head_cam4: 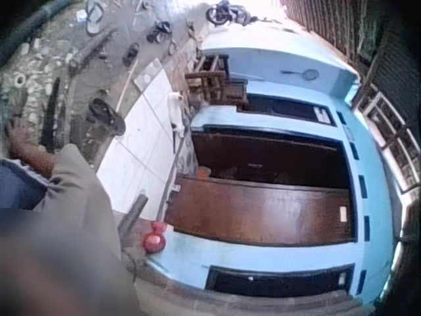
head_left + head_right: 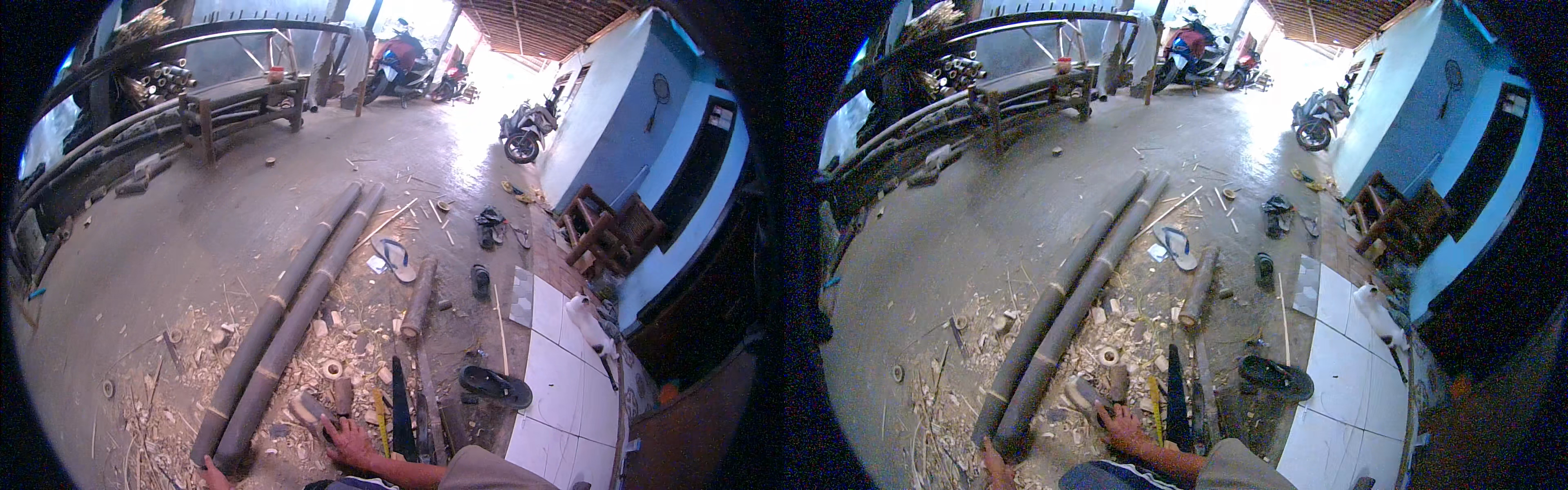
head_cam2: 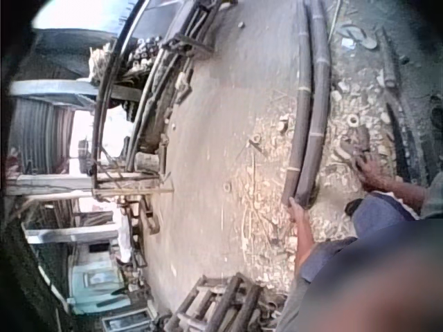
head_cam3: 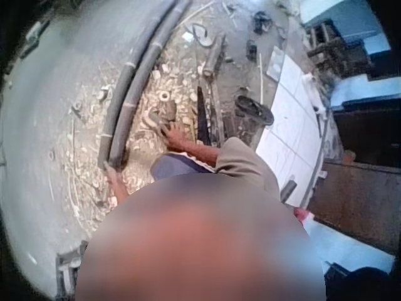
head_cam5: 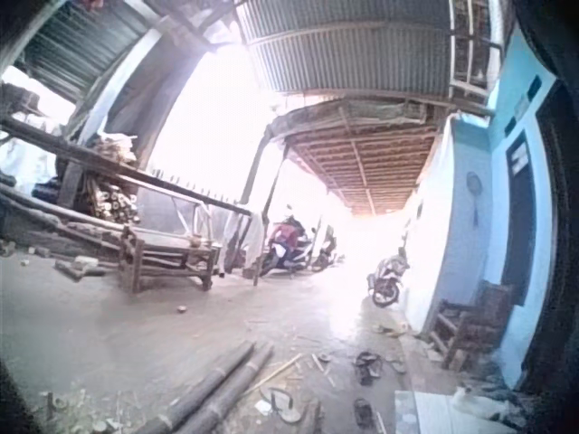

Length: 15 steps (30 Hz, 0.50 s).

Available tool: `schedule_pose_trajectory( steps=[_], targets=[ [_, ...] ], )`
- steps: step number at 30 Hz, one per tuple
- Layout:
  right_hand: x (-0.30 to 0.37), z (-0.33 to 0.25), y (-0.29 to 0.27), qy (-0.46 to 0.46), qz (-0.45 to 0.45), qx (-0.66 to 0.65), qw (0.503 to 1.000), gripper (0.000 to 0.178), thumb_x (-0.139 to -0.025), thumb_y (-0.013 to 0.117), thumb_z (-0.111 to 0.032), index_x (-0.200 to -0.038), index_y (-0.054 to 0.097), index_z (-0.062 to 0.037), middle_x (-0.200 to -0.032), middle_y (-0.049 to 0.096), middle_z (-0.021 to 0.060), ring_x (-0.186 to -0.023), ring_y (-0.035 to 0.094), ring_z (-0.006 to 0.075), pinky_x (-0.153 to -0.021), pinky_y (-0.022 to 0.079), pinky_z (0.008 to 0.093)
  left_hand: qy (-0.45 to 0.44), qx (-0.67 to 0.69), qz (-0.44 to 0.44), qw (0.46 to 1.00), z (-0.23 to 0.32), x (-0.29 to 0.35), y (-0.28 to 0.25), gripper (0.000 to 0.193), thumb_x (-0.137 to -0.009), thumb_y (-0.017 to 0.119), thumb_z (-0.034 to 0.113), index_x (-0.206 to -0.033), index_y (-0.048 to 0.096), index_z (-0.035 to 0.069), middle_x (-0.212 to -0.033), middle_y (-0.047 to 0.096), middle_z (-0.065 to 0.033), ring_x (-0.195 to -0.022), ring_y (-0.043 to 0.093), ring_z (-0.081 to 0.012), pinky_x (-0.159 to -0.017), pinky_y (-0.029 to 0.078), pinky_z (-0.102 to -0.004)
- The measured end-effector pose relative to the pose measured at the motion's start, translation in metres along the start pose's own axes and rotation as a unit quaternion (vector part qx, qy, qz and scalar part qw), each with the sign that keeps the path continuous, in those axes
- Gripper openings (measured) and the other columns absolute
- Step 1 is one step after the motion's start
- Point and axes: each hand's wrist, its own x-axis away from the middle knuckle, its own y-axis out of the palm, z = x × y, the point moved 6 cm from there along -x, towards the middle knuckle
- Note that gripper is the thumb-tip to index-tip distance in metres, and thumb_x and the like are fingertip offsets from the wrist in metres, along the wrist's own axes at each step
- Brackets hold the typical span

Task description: The person splits bamboo strips, measures and marks bamboo poles, and assembles them into a rectangular frame using a knife and tape measure. The person sits on the floor to fit the pieces together.

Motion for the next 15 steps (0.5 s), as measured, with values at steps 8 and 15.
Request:
schedule_pose_trajectory(
  steps=[8,15],
  targets=[
    [0.0,-0.002,0.006,0.007,0.016,0.009,1.0,0.1,-0.081,0.075,-0.044,-0.16,0.019,-0.018,-0.132,0.047,0.0289,-0.12,0.051,0.0452,-0.093,0.049,0.0553,-0.079,0.167,-0.152,0.971,0.021,-0.001,0.011,0.077,-0.09,0.05,0.067,-0.148,0.045,0.016,-0.149,0.05,-0.0099,-0.134,0.046,-0.0391,-0.094,0.038,-0.0724],
    [0.0,-0.004,0.007,0.006,0.037,0.026,0.999,0.102,-0.079,0.077,-0.041,-0.16,0.019,-0.0189,-0.131,0.048,0.0276,-0.118,0.051,0.0442,-0.091,0.049,0.0545,-0.03,0.164,-0.158,0.973,0.061,-0.013,-0.002,0.077,-0.093,0.06,0.055,-0.154,0.034,0.015,-0.158,0.032,-0.0146,-0.14,0.038,-0.0419,-0.095,0.044,-0.0679]
  ],
)
